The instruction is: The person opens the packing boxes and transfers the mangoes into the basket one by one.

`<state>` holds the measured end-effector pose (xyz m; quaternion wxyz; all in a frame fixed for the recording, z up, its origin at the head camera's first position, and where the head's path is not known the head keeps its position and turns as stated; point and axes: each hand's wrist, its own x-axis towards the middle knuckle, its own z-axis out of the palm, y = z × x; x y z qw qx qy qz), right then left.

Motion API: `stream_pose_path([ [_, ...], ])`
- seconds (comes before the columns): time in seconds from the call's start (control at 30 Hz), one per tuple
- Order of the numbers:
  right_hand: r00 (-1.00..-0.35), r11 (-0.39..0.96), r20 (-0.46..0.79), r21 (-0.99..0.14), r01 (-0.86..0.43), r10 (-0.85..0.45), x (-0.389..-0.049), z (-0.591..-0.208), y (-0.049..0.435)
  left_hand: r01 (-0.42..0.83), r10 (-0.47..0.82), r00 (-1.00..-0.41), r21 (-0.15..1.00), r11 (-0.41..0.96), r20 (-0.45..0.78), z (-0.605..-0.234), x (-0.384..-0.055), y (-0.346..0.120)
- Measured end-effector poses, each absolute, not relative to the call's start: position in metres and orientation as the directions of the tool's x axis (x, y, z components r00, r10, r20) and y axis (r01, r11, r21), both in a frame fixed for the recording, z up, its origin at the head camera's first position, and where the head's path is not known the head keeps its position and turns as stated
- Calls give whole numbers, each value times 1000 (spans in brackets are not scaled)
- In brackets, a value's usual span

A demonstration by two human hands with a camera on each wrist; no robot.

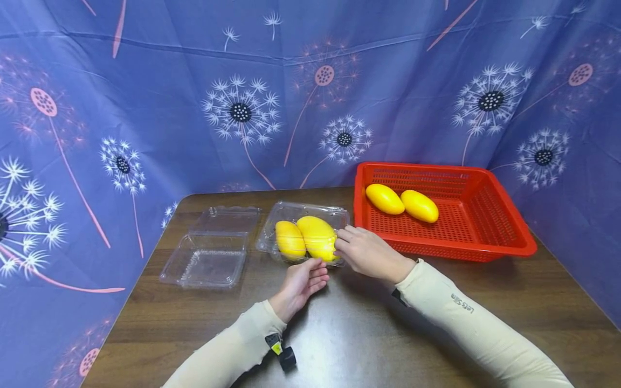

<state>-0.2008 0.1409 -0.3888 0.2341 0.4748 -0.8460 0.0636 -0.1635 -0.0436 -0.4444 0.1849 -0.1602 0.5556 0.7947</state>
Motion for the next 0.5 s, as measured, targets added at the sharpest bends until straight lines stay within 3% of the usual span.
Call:
stream_pose_path([
  [0.5, -441, 540, 441, 124, -833, -782, -202, -389, 145, -432, 32, -891, 826, -363, -453, -445, -166, -61],
])
